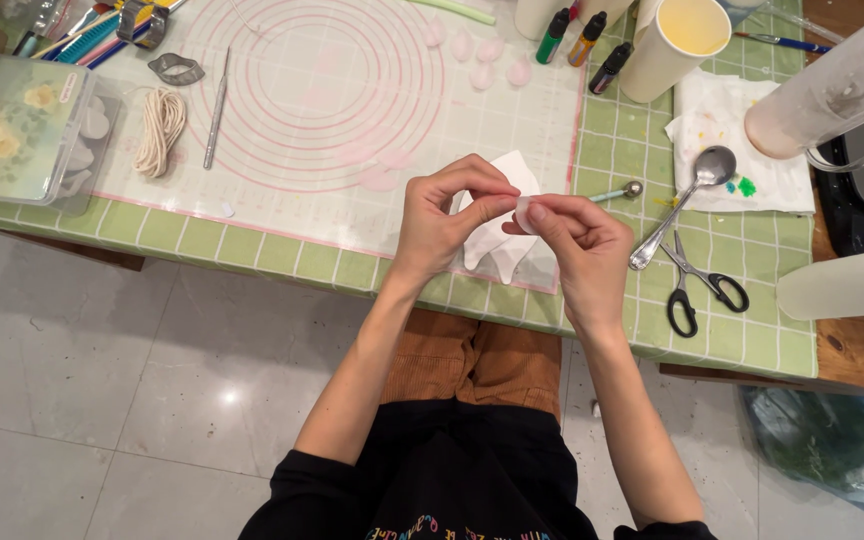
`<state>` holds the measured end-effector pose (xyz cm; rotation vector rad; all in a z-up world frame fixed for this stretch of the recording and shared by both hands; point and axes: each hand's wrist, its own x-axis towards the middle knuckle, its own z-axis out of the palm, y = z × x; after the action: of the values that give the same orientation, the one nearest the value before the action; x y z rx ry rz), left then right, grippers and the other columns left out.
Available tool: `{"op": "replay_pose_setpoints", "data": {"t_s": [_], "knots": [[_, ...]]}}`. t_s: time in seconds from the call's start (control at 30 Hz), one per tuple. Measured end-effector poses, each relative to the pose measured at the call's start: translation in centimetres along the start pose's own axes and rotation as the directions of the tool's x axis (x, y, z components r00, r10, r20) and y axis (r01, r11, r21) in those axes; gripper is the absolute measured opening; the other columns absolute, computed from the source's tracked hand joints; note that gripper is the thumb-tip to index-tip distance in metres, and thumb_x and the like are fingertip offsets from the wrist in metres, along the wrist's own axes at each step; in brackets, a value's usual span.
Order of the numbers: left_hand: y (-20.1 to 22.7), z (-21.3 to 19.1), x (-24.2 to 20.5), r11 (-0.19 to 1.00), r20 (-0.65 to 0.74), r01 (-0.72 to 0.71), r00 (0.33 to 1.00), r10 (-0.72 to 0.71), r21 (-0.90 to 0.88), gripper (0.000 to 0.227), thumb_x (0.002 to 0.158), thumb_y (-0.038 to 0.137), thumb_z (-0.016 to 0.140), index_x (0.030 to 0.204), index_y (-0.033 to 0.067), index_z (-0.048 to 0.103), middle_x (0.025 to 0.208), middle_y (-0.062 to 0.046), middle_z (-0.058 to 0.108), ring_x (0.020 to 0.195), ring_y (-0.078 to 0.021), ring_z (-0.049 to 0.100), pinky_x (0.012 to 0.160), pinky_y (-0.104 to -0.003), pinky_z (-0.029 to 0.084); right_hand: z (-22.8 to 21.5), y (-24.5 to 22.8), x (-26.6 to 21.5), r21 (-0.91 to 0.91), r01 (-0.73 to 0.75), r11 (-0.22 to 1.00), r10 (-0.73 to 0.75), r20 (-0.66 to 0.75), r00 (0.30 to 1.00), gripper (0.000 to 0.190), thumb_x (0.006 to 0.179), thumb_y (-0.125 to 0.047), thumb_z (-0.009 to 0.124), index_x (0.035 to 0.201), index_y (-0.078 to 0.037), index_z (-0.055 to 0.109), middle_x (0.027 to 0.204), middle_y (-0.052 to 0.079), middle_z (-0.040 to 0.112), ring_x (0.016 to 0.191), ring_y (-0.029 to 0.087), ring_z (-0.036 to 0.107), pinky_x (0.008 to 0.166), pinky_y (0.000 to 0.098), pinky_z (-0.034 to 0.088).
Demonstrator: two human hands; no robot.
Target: The recorder is shaping and assembling small wax pieces to create decorative candle petals.
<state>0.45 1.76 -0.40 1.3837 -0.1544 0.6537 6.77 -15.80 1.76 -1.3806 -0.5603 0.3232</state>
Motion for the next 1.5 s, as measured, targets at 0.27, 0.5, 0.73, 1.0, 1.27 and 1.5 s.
{"op": "replay_pose_setpoints", "data": {"t_s": [0.27,0.5,0.73,1.0,1.27,1.5], "knots": [[0.9,-0.7,0.6,0.998,0.046,-0.046,0.998,0.044,0.052,0.009,0.087,-0.003,0.08,0.092,0.0034,0.077,0.093,-0.003,0.071,0.088,-0.0116,0.065,0.08,-0.027,0.053,-0.6,-1.0,-0.3,-0.092,-0.035,0.995,0.042,0.067,0.997,0.021,0.1,-0.006,0.069,0.116,0.007,0.07,0.099,0.014,0.078,0.094,0.02,0.079,0.086,0.0287,0.061],[1.7,-0.1,1.4,0.995,0.088,0.027,0.996,-0.035,0.096,0.011,0.088,0.002,0.079,0.099,0.0039,0.078,0.095,-0.003,0.074,0.087,-0.0104,0.064,0.078,-0.026,0.05,-1.0,-0.3,-0.2,-0.261,0.126,0.957,-0.13,0.004,0.992,0.019,0.098,-0.003,0.074,0.115,0.006,0.073,0.103,0.013,0.077,0.096,0.017,0.076,0.088,0.0255,0.06],[2.6,2.0,0.6,0.904,-0.04,0.061,0.998,-0.049,0.423,0.01,0.085,0.016,0.082,0.09,0.0075,0.079,0.083,-0.001,0.075,0.073,-0.0098,0.064,0.075,-0.028,0.046,-0.7,0.1,-0.1,-0.329,0.186,0.926,-0.215,-0.052,0.975,0.019,0.101,-0.005,0.073,0.118,0.004,0.073,0.107,0.011,0.077,0.099,0.014,0.074,0.088,0.0233,0.058],[3.2,1.7,0.9,0.751,0.025,-0.05,0.999,0.044,0.659,0.012,0.089,0.023,0.078,0.085,0.0113,0.079,0.078,0.001,0.073,0.073,-0.0147,0.062,0.079,-0.033,0.038,-1.5,0.5,0.1,-0.33,0.137,0.934,-0.168,-0.067,0.984,0.017,0.101,-0.004,0.072,0.115,0.006,0.073,0.101,0.012,0.078,0.094,0.014,0.074,0.086,0.023,0.058],[2.1,1.5,0.6,0.802,-0.002,0.005,1.0,-0.005,0.597,0.013,0.088,0.023,0.078,0.084,0.011,0.078,0.079,0.002,0.073,0.071,-0.0135,0.063,0.08,-0.033,0.041,-1.5,0.7,0.3,-0.22,0.113,0.969,-0.134,-0.084,0.987,0.018,0.101,-0.003,0.072,0.115,0.007,0.073,0.1,0.013,0.078,0.093,0.014,0.075,0.086,0.0227,0.059],[2.3,1.4,0.9,0.791,-0.008,0.018,1.0,-0.016,0.612,0.014,0.086,0.022,0.08,0.081,0.01,0.077,0.077,0.001,0.073,0.071,-0.0147,0.063,0.079,-0.033,0.041,-1.6,1.7,0.7,-0.218,0.103,0.97,-0.125,-0.091,0.988,0.018,0.098,-0.002,0.073,0.114,0.007,0.073,0.101,0.013,0.078,0.093,0.014,0.075,0.084,0.0225,0.059]]}}
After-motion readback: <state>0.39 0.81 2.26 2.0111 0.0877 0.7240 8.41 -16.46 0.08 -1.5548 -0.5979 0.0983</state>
